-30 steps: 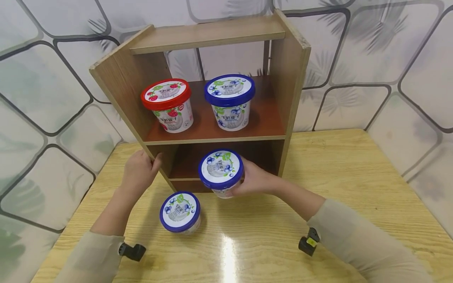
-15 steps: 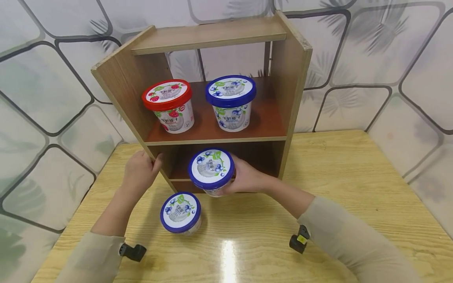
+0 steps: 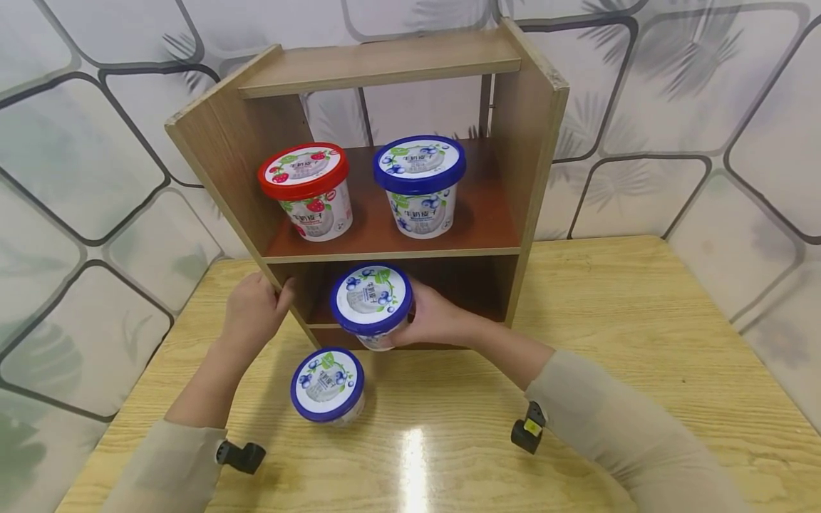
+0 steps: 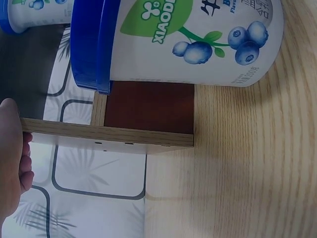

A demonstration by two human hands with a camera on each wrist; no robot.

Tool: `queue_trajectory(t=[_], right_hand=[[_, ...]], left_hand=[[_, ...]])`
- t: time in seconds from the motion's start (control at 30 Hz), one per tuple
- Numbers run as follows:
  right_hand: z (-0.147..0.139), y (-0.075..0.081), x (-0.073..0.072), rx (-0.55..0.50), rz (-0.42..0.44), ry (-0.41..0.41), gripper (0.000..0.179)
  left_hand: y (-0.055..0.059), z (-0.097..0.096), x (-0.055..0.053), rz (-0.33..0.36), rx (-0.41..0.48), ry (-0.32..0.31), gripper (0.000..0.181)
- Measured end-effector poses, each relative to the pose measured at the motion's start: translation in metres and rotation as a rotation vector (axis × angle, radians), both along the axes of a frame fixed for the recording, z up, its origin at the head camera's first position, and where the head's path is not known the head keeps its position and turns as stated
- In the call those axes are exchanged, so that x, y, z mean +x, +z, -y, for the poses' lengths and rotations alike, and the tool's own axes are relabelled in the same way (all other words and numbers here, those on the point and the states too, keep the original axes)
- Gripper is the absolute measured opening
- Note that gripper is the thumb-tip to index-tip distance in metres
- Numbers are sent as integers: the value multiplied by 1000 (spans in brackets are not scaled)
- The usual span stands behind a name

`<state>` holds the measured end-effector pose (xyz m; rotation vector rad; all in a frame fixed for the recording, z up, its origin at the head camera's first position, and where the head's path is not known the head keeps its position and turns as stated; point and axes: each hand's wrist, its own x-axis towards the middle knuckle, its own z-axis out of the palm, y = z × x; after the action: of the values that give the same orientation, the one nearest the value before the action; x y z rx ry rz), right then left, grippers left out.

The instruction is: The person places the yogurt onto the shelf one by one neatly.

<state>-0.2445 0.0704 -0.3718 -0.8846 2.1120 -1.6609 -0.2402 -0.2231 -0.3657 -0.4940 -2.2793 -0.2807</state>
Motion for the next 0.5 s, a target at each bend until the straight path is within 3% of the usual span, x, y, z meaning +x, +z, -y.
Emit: queue_trajectory(t=[0.5], right_hand=[[18,-2,-16,17,-26,-22,95]], left_hand=[[-1,0,-1,1,1,4,25]])
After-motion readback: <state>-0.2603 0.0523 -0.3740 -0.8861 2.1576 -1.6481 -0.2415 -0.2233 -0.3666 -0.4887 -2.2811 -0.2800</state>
